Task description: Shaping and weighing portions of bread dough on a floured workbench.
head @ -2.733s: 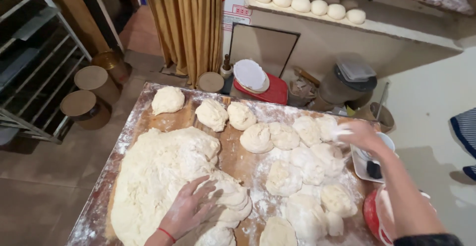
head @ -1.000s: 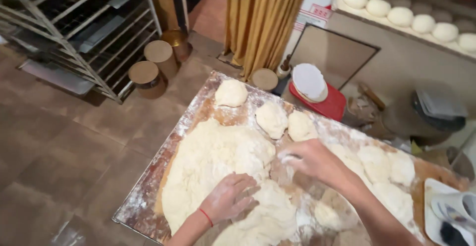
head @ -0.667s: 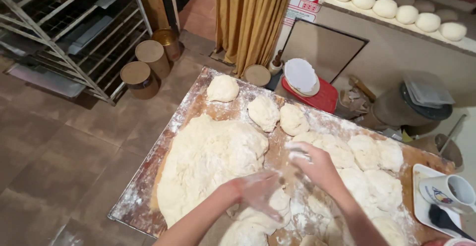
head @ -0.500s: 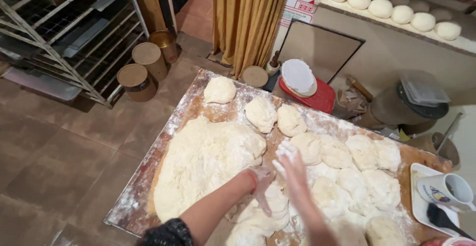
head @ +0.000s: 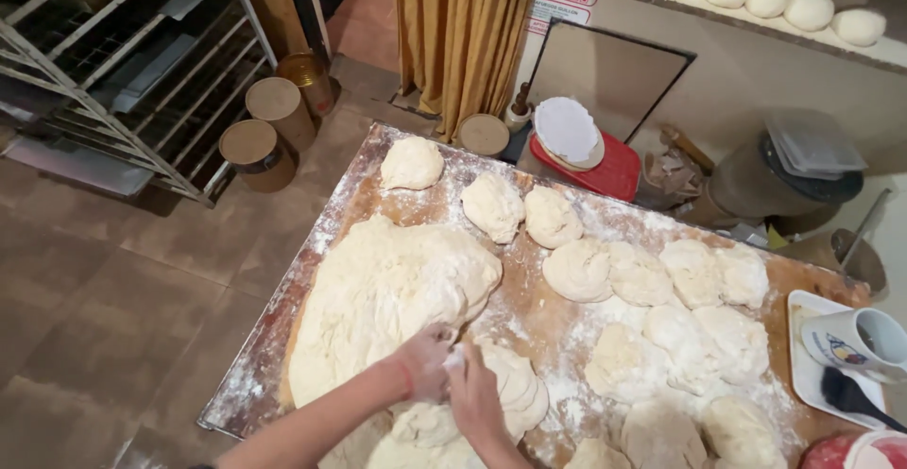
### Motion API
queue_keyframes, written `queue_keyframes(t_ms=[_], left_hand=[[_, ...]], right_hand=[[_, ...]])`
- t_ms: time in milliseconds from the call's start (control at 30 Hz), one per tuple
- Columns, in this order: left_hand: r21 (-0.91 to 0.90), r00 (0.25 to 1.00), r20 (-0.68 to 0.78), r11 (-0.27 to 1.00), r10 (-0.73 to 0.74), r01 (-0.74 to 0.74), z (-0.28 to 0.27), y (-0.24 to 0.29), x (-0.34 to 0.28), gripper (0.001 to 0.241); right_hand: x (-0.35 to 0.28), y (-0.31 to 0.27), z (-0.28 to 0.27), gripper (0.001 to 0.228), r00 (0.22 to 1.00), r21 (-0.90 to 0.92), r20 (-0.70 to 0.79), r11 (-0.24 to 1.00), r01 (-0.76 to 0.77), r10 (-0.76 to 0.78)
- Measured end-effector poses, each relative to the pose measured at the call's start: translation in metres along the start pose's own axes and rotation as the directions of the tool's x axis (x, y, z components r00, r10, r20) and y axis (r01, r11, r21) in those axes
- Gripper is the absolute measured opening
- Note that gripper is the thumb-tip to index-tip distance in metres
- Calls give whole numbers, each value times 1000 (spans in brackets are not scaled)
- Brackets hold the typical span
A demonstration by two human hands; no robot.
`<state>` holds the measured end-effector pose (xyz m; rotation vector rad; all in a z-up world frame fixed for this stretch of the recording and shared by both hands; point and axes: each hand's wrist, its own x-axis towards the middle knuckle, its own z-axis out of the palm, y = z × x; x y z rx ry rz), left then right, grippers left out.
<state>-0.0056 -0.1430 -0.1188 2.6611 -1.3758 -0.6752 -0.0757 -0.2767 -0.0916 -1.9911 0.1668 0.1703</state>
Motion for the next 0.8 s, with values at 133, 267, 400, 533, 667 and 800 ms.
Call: queue_keyframes(t_ms=[133, 267, 400, 533, 667, 800], left_hand=[[-14, 974, -179, 990, 136, -141, -12, -27, -50, 34], [-132, 986, -163, 991, -42, 20, -44, -50, -103, 57], [-362, 949, 38, 881, -312, 304, -91, -42, -140, 90], [-608, 930, -33, 746, -367, 272, -117, -13, -142, 117], [-590, 912, -204, 789, -355, 174, -113, 11, -129, 111], [-399, 845, -457, 913, -279, 85, -94, 18, -115, 94]], right_hand=[[4, 47, -18, 39, 974, -133, 161, 974, 184, -161], [33, 114, -59, 31, 951, -371, 175, 877, 304, -256], [39, 19, -123, 50, 933, -491, 166, 847, -203, 319], [23, -23, -148, 88, 793, -273, 530, 824, 496, -302], [31, -14, -119, 113, 623, -621, 761, 486, 615, 182], [62, 66, -87, 80, 644, -627, 760, 367, 687, 91]])
